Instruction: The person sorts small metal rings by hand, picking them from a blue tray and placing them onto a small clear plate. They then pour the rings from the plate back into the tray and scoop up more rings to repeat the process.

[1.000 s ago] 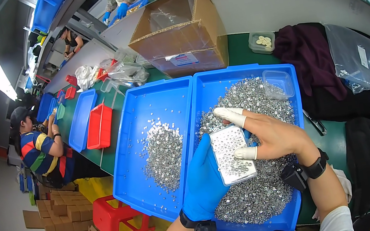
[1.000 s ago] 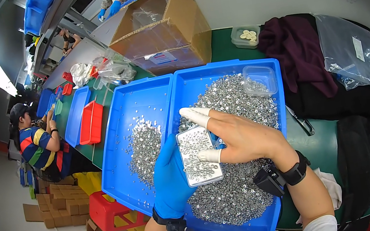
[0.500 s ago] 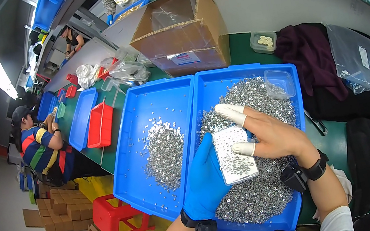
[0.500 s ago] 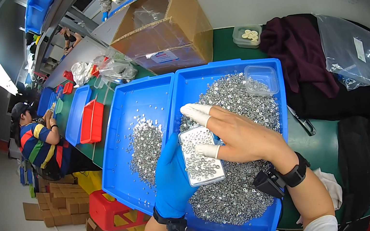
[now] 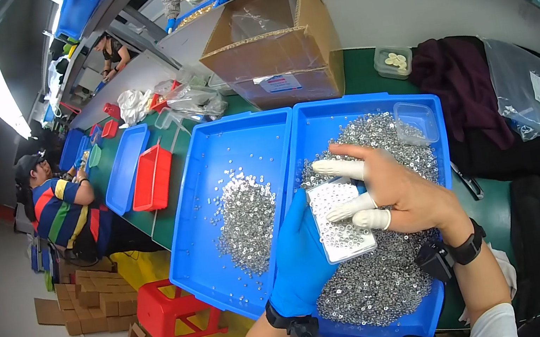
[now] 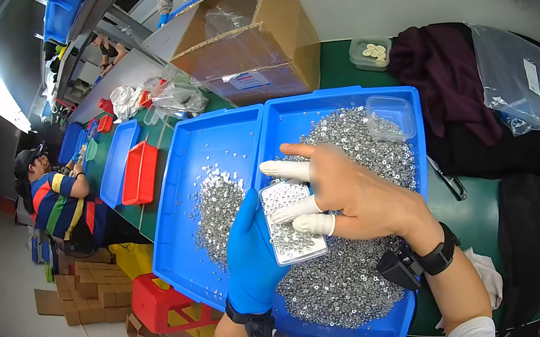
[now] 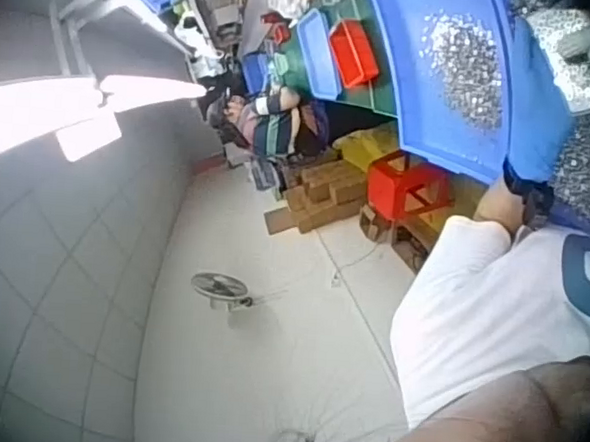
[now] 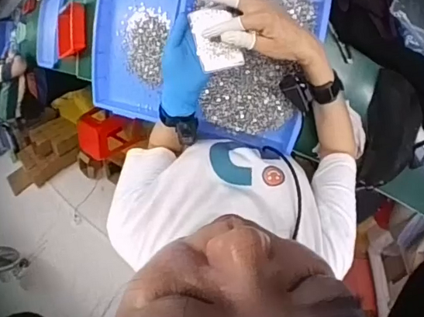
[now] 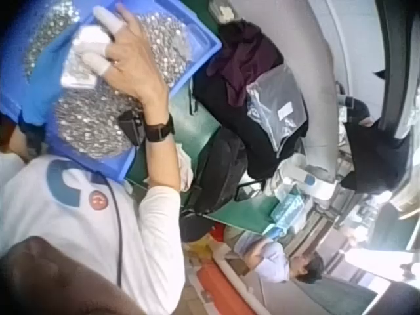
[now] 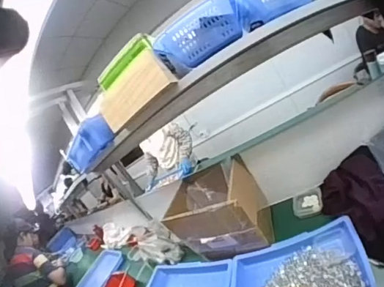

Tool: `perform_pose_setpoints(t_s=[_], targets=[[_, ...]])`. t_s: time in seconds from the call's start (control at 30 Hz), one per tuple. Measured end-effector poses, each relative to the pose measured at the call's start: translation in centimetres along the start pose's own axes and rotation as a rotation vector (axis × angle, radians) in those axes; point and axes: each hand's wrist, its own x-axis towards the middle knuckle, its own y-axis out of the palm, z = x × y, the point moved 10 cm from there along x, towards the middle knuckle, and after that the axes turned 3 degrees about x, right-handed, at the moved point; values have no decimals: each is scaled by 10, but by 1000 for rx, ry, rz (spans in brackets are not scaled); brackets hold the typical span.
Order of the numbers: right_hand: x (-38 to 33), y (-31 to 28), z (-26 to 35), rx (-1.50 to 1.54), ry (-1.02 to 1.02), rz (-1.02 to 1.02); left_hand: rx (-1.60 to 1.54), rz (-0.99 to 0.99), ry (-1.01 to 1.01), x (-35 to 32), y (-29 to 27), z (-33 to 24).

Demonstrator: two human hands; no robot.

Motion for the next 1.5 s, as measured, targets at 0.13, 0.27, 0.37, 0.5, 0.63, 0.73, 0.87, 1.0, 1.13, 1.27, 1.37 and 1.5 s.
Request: perform_pose_setpoints(t_s=[0.13, 0.27, 0.37, 0.5, 0.63, 0.73, 0.87, 1.0, 1.13, 1.27, 1.37, 1.5], targets=[[1, 7, 2, -49, -8, 44, -76, 48, 14, -1, 4, -4], [0, 12, -1, -60, 8, 67, -123, 101, -4, 0, 6, -5], [0, 10, -4, -69, 39, 57, -113, 109, -3, -1, 6, -4], [3, 13, 2, -105, 19, 63, -36, 56, 31, -1, 5, -5], [3, 18, 4, -132, 21, 92, 37, 14, 24, -2, 8, -4], [3, 13, 3, -101, 25, 52, 16, 37, 37, -2, 7, -4], [-2, -6, -4, 16, 58, -44, -212, 117, -2, -2, 9, -4], [-7, -19, -14, 77, 89, -92, -311, 172, -36, -3, 21, -4], [-7, -20, -12, 84, 52, -78, -241, 127, -12, -1, 22, -5], [-1, -13, -1, 70, -20, -47, -157, 117, 12, -3, 15, -9], [0, -5, -1, 49, -29, -21, -128, 132, 21, -2, 11, -9], [0, -3, -3, 37, -9, -13, -129, 155, 30, -2, 12, -10]])
